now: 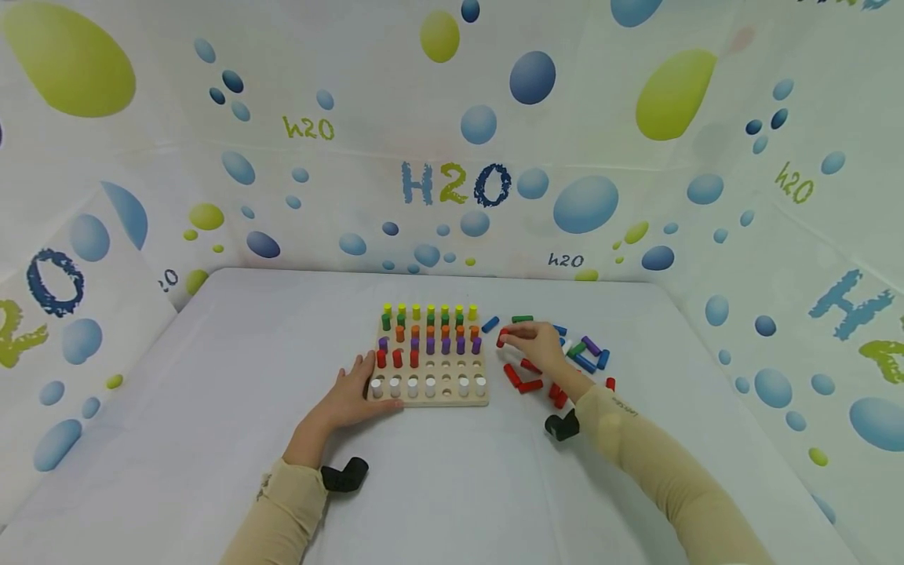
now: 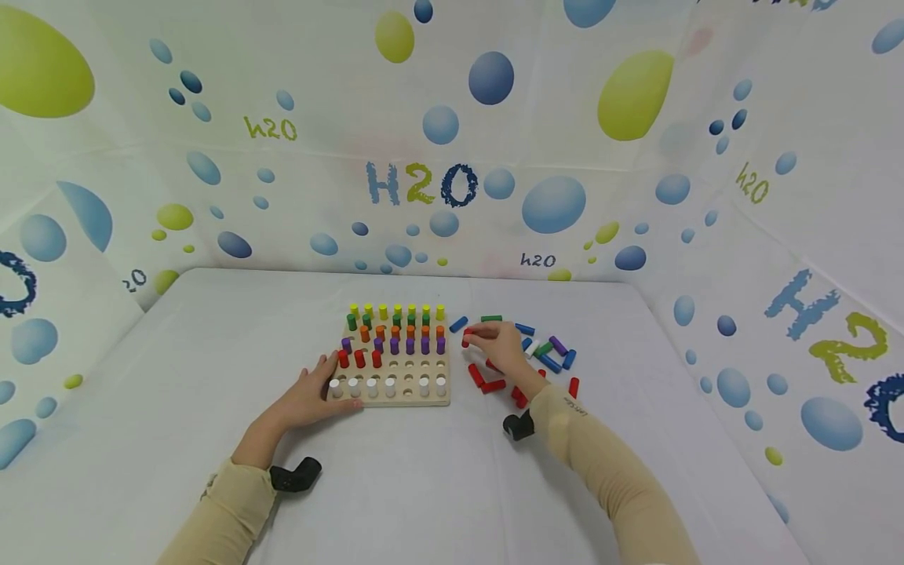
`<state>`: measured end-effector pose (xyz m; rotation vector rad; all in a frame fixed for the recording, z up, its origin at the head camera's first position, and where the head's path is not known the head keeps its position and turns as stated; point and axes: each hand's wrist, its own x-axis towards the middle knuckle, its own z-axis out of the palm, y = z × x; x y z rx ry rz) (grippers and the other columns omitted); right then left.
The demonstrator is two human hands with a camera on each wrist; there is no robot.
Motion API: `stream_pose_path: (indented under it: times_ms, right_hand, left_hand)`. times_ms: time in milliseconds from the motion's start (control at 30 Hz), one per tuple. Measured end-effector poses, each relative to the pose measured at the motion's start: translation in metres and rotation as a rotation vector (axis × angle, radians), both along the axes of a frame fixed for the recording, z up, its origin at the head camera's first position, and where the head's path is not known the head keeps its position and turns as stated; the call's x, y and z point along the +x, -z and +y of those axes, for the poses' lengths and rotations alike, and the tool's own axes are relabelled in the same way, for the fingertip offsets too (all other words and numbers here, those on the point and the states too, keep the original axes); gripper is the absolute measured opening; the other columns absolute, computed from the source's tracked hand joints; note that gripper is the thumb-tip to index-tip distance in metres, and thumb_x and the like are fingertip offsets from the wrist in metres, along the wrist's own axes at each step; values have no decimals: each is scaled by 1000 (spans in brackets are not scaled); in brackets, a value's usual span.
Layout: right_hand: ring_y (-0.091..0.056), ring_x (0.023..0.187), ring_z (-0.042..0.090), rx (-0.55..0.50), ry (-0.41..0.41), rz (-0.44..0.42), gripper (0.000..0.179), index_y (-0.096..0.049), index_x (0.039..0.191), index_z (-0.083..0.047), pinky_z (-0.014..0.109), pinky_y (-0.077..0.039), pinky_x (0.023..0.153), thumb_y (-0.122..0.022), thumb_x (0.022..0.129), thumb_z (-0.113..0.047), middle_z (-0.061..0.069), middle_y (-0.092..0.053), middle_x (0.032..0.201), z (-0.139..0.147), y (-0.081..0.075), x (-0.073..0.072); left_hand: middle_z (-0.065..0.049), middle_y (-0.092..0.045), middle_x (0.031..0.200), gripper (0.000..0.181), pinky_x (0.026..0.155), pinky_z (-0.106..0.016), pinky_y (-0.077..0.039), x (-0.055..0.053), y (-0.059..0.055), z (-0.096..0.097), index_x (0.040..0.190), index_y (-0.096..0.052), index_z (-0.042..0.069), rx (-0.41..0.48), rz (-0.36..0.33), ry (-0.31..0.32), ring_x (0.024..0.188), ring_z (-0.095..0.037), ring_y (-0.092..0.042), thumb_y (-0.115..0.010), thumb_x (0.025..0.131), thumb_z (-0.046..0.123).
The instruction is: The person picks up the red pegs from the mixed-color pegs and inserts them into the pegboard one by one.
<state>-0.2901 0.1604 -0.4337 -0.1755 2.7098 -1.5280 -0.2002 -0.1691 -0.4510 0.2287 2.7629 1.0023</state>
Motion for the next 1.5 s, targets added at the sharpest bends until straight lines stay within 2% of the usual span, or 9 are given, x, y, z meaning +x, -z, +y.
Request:
stream_pose_path:
  times_ms: [400,967,1300,1500]
  right_hand:
    - [-61,99,23,-48,16,-30,30,-67,107,-8,35,-49,87,-69,83,-25,9,-67,104,-11,-13,4]
    - [-62,97,21,-53,-74,1,32,-67,108,-7,36,-48,88,-69,82,-27,8,-68,103,-27,-29,8]
    - [-64,93,21,-107,-100,-16,29,-67,106,-4,33,-50,85,-70,82,-19,10,-68,102,-45,-28,10]
    - [-65,89,17,-103,-112,-28,28,-69,103,-6,30,-51,83,-71,81,-22,7,-69,97,-60,-27,13]
  left_hand:
    - [-25,-11,148,111,109,-52,2,0,1,0,145,-7,-4,-7,11,5,137,-37,-3,-67,73,57]
    - [-26,-12,148,112,109,-53,1,-1,2,-2,145,-8,-4,2,20,15,137,-38,-4,-67,72,57]
    - [-26,-12,148,111,109,-52,2,-2,2,-2,144,-8,-4,-1,16,11,137,-38,-4,-67,72,57]
    - [-26,-12,148,111,109,-52,2,-2,2,-1,144,-8,-4,-4,13,9,137,-38,-4,-67,73,57]
